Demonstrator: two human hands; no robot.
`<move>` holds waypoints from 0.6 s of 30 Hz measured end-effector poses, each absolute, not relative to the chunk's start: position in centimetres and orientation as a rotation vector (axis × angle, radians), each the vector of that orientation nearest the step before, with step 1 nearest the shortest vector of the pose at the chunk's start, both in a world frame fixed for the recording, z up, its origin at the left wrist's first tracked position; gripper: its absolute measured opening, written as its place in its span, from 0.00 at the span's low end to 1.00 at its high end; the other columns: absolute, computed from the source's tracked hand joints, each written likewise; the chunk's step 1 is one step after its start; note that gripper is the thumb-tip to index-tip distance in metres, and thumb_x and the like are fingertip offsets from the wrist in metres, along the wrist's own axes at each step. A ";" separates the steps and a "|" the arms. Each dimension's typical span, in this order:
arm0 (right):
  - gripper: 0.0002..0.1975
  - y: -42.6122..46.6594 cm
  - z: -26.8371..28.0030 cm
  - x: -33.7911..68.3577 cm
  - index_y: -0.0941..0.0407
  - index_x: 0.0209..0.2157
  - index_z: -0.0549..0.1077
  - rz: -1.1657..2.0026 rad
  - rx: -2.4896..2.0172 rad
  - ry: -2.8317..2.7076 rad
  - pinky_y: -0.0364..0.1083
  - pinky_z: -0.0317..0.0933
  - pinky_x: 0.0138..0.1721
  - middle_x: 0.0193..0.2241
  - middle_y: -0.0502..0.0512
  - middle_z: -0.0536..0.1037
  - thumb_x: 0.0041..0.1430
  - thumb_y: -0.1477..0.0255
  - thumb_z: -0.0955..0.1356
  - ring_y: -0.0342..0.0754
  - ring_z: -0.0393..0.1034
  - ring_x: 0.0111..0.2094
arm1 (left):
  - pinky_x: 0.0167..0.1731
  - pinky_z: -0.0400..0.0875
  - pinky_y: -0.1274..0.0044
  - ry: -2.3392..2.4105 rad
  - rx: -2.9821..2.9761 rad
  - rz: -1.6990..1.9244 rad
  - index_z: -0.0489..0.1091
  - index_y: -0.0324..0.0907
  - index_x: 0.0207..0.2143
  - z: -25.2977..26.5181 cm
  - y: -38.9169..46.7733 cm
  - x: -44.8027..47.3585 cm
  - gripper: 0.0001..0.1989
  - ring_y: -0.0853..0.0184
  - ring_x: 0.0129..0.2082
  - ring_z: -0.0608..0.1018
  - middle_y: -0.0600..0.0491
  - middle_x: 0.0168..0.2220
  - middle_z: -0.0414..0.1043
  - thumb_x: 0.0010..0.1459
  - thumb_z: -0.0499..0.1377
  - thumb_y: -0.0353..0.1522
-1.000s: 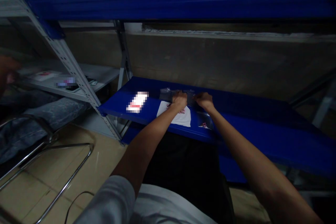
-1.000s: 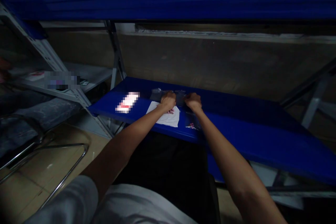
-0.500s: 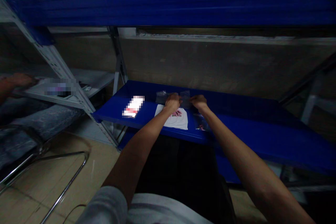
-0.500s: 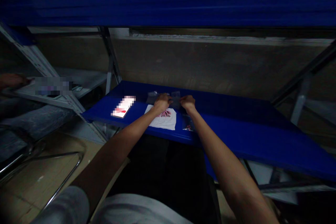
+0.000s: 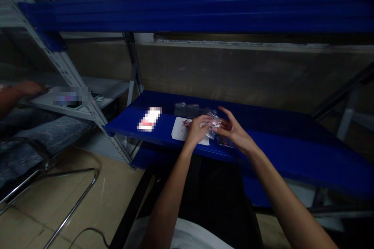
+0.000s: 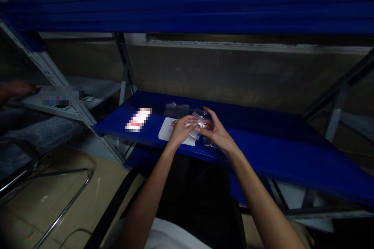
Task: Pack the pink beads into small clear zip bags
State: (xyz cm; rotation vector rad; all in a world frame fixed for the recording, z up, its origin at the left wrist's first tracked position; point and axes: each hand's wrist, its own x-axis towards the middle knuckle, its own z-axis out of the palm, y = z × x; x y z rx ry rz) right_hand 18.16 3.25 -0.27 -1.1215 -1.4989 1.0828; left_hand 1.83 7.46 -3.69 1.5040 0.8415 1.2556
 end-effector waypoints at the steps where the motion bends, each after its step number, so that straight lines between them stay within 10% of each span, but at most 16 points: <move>1: 0.45 2.9 -0.2 18.1 0.46 0.67 0.59 1.035 -1.137 -1.544 0.42 0.64 0.25 0.43 0.55 0.80 0.51 0.61 0.78 0.50 0.75 0.35 | 0.49 0.76 0.74 0.816 1.488 1.237 0.76 0.37 0.46 -3.8 6.6 1.4 0.11 0.63 0.50 0.82 0.44 0.48 0.81 0.61 0.61 0.24; 7: 0.19 1.7 0.0 18.0 0.51 0.48 0.74 0.766 -1.185 -1.609 0.43 0.63 0.23 0.35 0.54 0.79 0.60 0.57 0.73 0.47 0.72 0.27 | 0.30 0.76 0.78 0.837 1.353 0.993 0.72 0.41 0.56 -3.0 3.8 -1.1 0.22 0.71 0.28 0.80 0.48 0.43 0.80 0.59 0.67 0.33; 18: 0.23 1.1 -0.8 18.3 0.53 0.36 0.73 0.875 -1.255 -1.460 0.43 0.59 0.18 0.23 0.51 0.79 0.50 0.51 0.77 0.45 0.66 0.18 | 0.32 0.78 0.77 0.829 1.311 0.943 0.74 0.40 0.53 -2.7 3.2 -4.6 0.27 0.69 0.29 0.81 0.50 0.35 0.80 0.50 0.73 0.32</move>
